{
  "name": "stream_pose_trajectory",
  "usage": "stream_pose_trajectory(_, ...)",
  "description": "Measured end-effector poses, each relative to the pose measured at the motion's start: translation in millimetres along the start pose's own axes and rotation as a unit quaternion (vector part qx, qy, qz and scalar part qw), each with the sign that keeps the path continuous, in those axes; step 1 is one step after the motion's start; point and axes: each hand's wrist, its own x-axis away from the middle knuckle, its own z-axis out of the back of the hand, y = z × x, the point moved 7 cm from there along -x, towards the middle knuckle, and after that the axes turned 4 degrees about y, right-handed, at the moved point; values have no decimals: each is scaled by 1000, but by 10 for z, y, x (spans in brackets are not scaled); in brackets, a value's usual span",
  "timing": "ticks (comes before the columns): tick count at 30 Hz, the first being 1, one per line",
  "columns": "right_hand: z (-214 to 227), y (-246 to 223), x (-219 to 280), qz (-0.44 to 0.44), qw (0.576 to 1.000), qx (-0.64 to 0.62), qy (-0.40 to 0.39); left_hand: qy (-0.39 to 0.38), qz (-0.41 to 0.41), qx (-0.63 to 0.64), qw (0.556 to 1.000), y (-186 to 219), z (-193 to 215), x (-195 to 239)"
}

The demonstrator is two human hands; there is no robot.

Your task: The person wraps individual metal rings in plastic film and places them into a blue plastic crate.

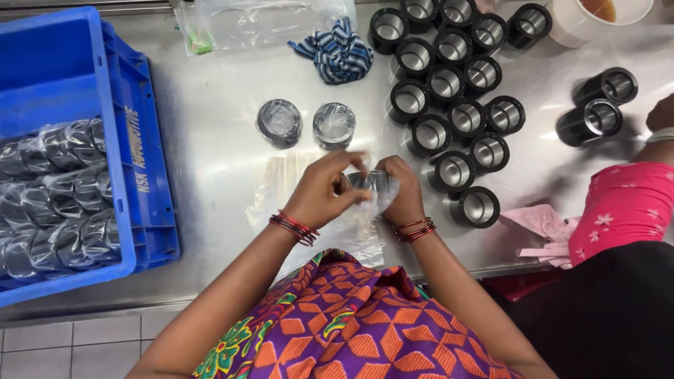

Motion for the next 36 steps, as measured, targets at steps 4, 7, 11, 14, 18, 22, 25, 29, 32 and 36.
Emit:
stream_pose_trajectory(4,1,108,58,-43,999,-22,2,100,-247,-207,941,-280,-99,-102)
stream_pose_trajectory(7,95,73,-7,-25,997,-18,-67,7,-95,-173,980,-681,-303,-294)
stream_pose_trajectory(11,81,6,53,-50,963,-154,-217,36,-79,-226,970,-842,-413,-295)
stream_pose_trajectory(14,83,-133,29,-60,984,-57,-155,65,-132,-185,972,-821,-442,-187)
stream_pose_trajectory(18,146,-25,217,-102,992,69,-30,10,-32,-169,985,-541,-299,93)
stream_pose_trajectory(22,339,-82,45,-145,965,217,37,-24,2,-183,983,-666,-271,269)
stream_pose_trajectory(25,418,-211,-114,41,974,225,10,10,-70,-230,970,-611,-336,275)
stream_pose_trajectory(29,983,-22,-40,-20,969,246,12,1,-91,-257,962,-474,-500,141)
stream_pose_trajectory(32,1410,304,275,-178,919,351,-1,9,-74,-269,960,-591,-598,45)
stream_pose_trajectory(36,1335,663,842,-224,905,348,-101,17,-82,-236,968,-656,-571,-15)
